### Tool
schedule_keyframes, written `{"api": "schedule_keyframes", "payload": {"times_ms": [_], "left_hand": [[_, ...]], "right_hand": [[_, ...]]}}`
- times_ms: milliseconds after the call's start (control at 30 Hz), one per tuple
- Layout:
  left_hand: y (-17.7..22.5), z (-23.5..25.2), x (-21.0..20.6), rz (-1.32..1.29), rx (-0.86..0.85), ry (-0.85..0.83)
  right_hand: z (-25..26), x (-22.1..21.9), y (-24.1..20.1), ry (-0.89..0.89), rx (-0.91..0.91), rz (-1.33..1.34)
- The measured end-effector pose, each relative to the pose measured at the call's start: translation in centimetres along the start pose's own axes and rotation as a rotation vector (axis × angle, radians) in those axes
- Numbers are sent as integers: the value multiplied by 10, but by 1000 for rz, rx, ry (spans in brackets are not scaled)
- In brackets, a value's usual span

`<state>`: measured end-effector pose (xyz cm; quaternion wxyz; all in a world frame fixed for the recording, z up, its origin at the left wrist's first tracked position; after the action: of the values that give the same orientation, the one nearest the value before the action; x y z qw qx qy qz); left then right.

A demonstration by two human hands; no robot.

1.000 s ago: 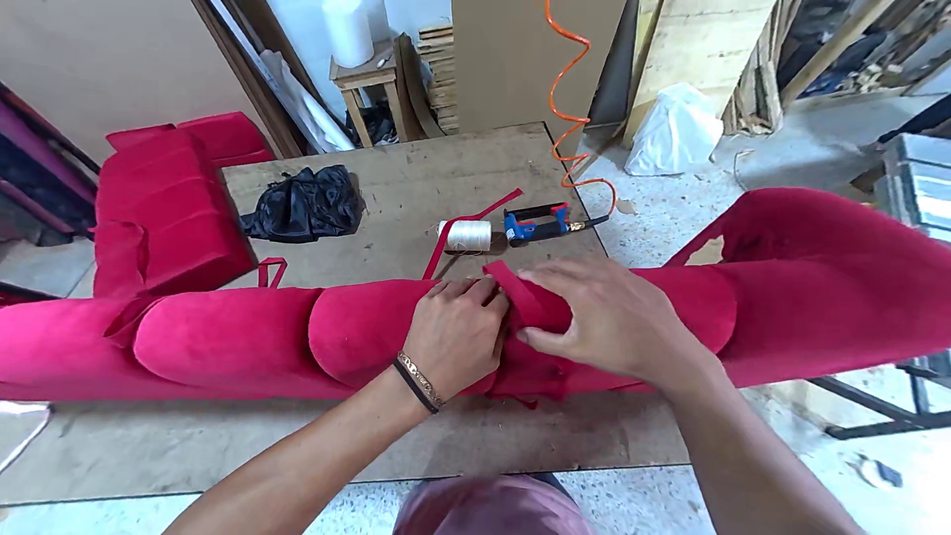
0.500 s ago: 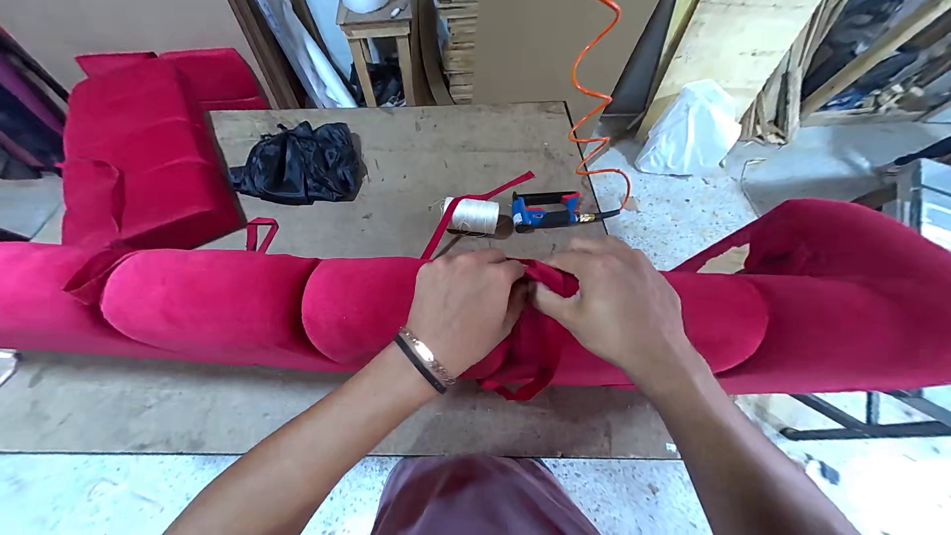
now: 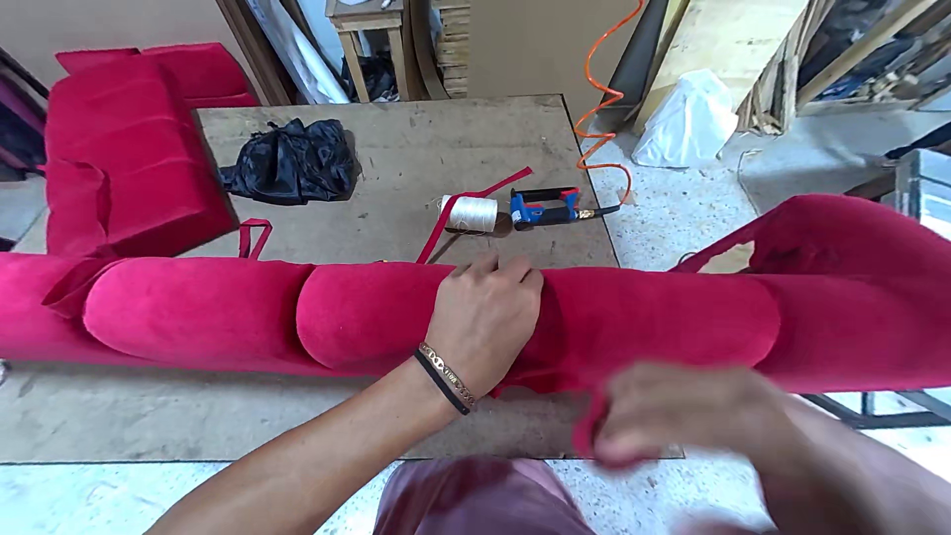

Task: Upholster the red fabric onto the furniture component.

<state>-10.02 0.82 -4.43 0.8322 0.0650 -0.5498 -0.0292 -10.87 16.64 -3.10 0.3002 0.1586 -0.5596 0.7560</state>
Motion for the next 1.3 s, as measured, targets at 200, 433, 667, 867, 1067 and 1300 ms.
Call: {"api": "schedule_keyframes", "payload": {"times_ms": [200,433,667,867,1067,1300], "left_hand": [[-12,6,-4,-117,33,-59],[-6,8,0,-60,69,-62],[-22,15,-1,-190,103,-149],[-44,43,-19,-419,98,-665],[-17,64,-18,-68,28,-716],[-10,54,-18,-40,17,-650]], "right_hand": [[52,33,47,65,-215,-575],[91,16,82,42,-400,-576],[90,7,73,89,-381,-659],[83,3,59,199,-212,-724],[80,1,55,208,-203,-756],[71,33,79,187,-422,-518]]}}
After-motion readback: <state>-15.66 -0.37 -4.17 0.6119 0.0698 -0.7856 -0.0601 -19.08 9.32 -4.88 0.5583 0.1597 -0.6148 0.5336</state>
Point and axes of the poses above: each hand's wrist, its own z-axis towards the middle knuckle, its own x-axis out of the back of the hand, y = z × x, the point moved 9 cm from there along z, towards the middle knuckle, and after that the axes turned 7 degrees about x, right-handed, at the moved point
